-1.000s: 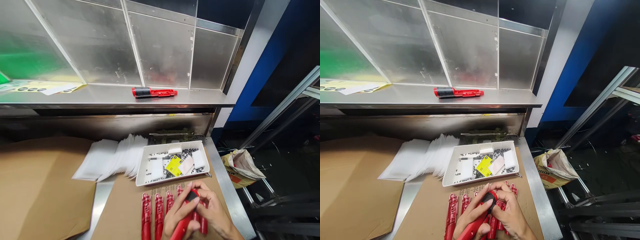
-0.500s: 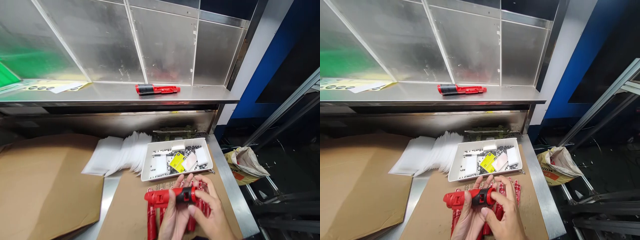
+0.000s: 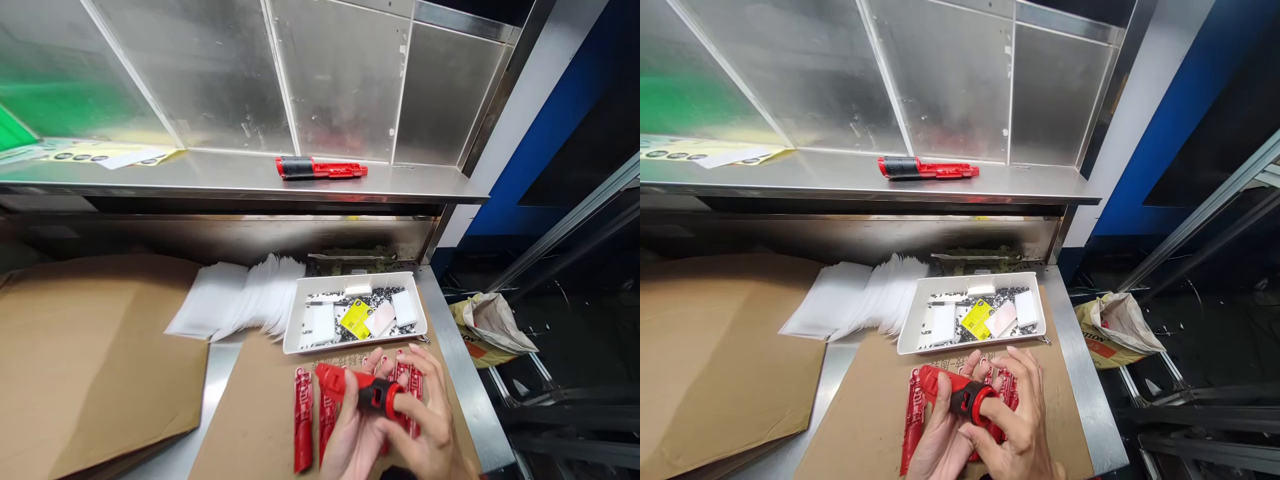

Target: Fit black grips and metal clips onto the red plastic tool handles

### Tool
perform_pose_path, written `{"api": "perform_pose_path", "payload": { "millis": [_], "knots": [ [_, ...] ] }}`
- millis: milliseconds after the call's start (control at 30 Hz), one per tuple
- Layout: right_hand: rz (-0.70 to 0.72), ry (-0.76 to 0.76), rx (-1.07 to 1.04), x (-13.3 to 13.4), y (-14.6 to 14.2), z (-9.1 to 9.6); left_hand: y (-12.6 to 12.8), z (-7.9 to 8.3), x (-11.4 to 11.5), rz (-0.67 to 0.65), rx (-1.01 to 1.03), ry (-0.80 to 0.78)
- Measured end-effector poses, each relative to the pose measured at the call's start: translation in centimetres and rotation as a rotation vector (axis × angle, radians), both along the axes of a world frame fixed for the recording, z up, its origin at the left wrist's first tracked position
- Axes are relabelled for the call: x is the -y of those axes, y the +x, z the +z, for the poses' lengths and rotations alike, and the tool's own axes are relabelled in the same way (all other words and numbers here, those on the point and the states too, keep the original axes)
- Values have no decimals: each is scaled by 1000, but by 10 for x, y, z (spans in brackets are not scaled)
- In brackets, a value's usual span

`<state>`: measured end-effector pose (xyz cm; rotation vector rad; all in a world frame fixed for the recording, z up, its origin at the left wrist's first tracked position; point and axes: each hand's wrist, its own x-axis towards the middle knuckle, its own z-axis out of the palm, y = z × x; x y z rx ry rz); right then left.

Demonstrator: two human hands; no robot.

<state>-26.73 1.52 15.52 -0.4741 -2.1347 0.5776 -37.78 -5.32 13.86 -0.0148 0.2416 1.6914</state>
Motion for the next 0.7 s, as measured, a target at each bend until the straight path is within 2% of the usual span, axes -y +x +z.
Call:
{"api": "perform_pose_path", "payload": {
  "millis": [133, 233, 300, 367, 467, 533, 600, 700],
  "knots": [
    [-1, 12, 7, -1, -4, -5, -1, -2, -3, 20, 23, -33],
    [2, -65, 38, -3, -3, -10, -5, 0, -2, 40, -20, -91],
    [4, -208, 77, -11, 6, -15, -11, 3, 0, 109, -164, -168],
    [-64, -378, 155, -28, 21, -24, -20, 7, 2, 202, -447, -302],
    [-250, -504, 286, -66, 45, -52, -36, 12, -1, 307, -1010, -568],
    [-318, -513, 367, -94, 52, -80, -44, 14, -5, 367, -1241, -688],
    [-346, -527, 446, -115, 49, -109, -49, 14, -8, 397, -1260, -707],
    [-388, -540, 535, -133, 30, -144, -49, 12, -8, 385, -1044, -601]
  ]
}}
